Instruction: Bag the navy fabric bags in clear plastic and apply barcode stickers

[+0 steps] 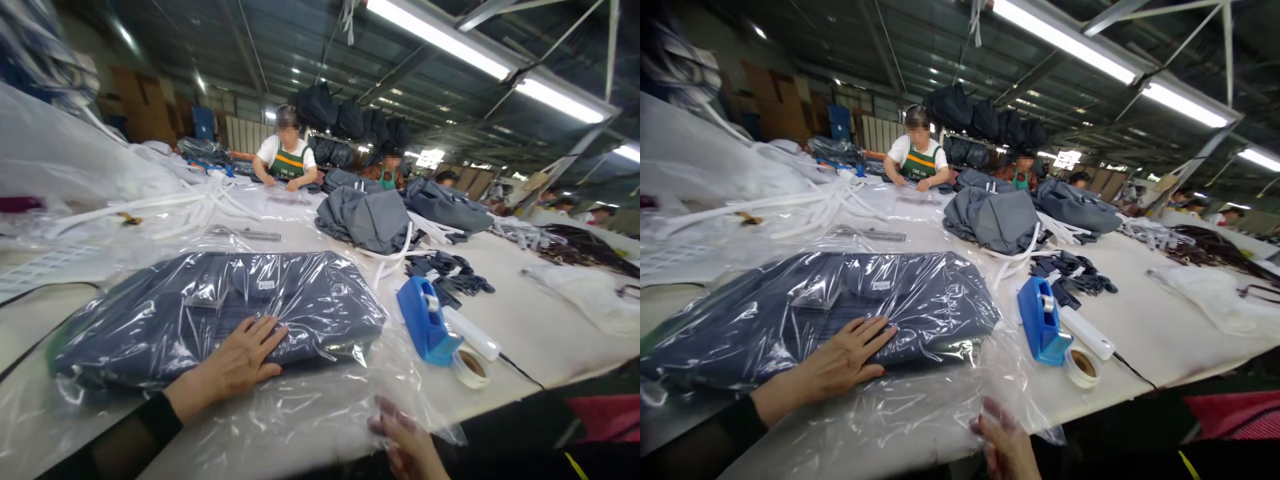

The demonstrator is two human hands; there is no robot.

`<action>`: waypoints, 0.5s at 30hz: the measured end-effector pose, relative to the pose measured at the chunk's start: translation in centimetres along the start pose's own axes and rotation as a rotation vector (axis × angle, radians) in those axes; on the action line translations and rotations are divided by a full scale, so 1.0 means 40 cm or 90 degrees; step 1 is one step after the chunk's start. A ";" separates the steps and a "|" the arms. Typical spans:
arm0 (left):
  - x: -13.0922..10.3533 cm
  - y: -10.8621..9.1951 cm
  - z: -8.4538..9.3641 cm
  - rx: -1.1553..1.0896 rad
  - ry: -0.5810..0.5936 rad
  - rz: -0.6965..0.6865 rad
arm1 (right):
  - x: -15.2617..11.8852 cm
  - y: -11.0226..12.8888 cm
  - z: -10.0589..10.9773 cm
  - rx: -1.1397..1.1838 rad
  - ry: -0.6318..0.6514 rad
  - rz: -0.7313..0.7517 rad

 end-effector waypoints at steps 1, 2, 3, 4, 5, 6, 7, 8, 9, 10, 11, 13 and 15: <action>-0.001 -0.002 0.000 -0.004 0.002 0.006 | -0.005 -0.011 -0.035 0.000 0.032 -0.010; -0.002 -0.003 0.001 -0.008 0.002 0.012 | -0.010 -0.020 -0.071 0.002 0.059 -0.021; -0.002 -0.004 0.002 -0.013 0.002 0.017 | -0.014 -0.027 -0.106 0.008 0.082 -0.032; -0.002 -0.004 0.002 -0.017 0.000 0.020 | -0.016 -0.032 -0.139 0.020 0.099 -0.043; -0.001 -0.005 0.001 -0.021 -0.003 0.023 | -0.018 -0.034 -0.171 0.037 0.112 -0.058; -0.001 -0.005 0.000 -0.023 -0.005 0.023 | -0.019 -0.035 -0.201 0.067 0.118 -0.078; -0.001 -0.004 -0.002 -0.025 -0.008 0.025 | -0.018 -0.034 -0.227 0.105 0.118 -0.097; -0.002 -0.004 -0.004 -0.025 -0.010 0.025 | -0.017 -0.033 -0.249 0.147 0.112 -0.110; -0.002 -0.004 -0.006 -0.025 -0.011 0.025 | -0.016 -0.031 -0.266 0.186 0.101 -0.117; -0.002 -0.003 -0.009 -0.023 -0.011 0.025 | -0.015 -0.031 -0.278 0.220 0.086 -0.115; -0.002 -0.003 -0.011 -0.020 -0.011 0.025 | -0.014 -0.032 -0.284 0.244 0.068 -0.103; -0.002 -0.002 -0.013 -0.012 -0.010 0.026 | -0.011 -0.040 -0.284 0.271 0.040 -0.065; -0.002 0.000 -0.015 -0.008 -0.011 0.029 | -0.007 -0.054 -0.274 0.294 0.044 -0.012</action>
Point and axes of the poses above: each hand's wrist, its own x-axis towards the middle knuckle, its own z-axis out of the back of the hand, y = z × x, the point moved 4 cm from there along x, towards the middle knuckle, and after that the axes turned 2 degrees about -z, right-handed, at the moved point
